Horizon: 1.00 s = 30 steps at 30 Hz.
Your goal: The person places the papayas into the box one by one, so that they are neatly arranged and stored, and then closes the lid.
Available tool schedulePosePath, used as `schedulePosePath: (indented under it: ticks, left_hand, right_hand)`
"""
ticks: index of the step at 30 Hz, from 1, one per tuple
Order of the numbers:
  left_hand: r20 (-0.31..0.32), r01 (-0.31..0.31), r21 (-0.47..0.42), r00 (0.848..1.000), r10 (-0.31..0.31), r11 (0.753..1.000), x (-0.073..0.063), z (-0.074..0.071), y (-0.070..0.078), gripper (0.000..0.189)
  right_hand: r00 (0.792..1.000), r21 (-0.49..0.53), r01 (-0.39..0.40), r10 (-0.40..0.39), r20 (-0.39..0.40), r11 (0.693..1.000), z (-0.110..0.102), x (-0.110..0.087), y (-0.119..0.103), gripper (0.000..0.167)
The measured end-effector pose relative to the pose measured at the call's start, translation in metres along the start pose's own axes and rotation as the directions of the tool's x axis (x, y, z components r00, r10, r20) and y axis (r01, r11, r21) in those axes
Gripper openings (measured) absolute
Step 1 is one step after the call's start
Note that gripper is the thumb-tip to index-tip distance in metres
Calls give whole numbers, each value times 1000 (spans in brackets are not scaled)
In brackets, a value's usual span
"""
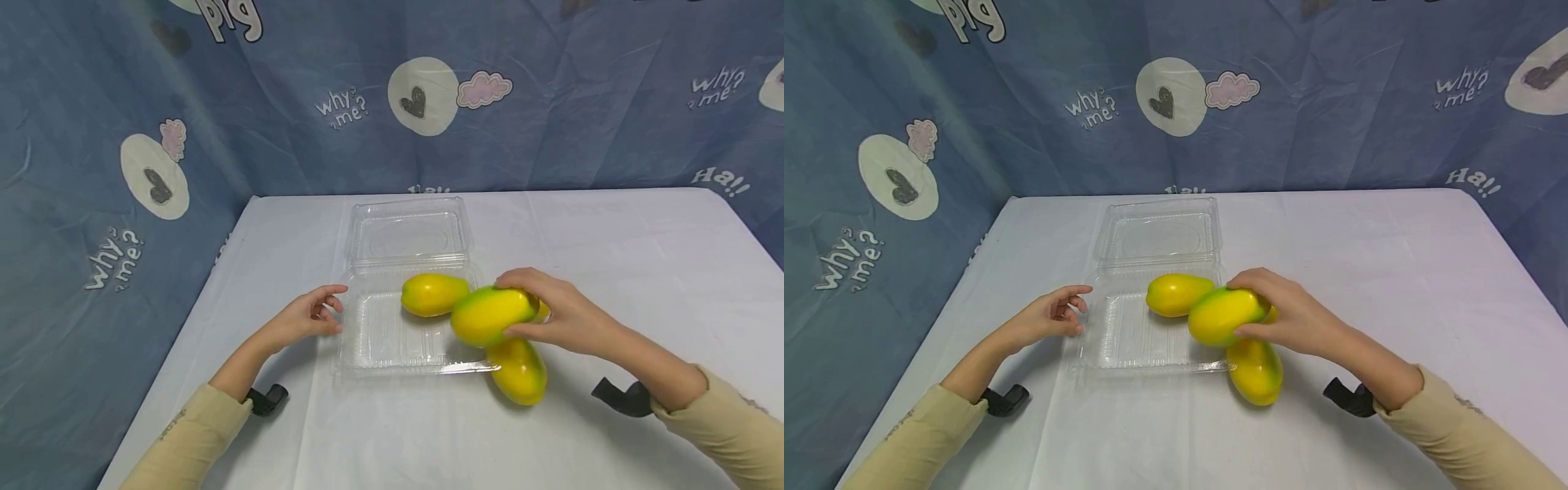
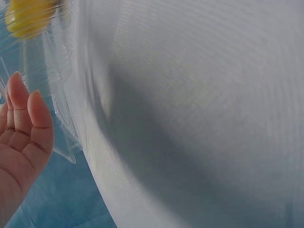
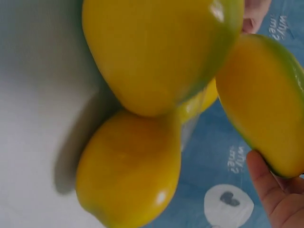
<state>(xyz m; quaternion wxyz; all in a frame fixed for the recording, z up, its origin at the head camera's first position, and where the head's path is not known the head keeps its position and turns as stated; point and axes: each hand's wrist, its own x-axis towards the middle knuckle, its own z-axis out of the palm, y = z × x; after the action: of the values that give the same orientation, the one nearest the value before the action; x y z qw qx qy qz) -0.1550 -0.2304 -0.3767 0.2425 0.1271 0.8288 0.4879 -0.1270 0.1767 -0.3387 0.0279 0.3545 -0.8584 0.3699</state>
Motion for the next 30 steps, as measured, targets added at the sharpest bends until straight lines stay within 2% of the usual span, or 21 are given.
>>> schedulePosePath:
  ticks: [5, 14, 22, 30]
  left_hand:
    - [-2, 3, 6, 1000, -3, 1000, 0, 0, 1, 68]
    - [-1, 4, 2, 1000, -4, 1000, 0, 0, 1, 68]
    - [3, -3, 7, 1000, 3, 1000, 0, 0, 1, 68]
    - [4, -3, 12, 1000, 3, 1000, 1, -1, 1, 68]
  right_hand:
    - [998, -5, -42, 42, 37, 999, 8, 1, -3, 52]
    - [988, -80, -52, 63, 144, 995, 20, 5, -12, 53]
    - [983, -139, 6, 19, 180, 990, 32, 7, -13, 55]
    - [972, -155, 4, 33, 233, 988, 39, 9, -13, 53]
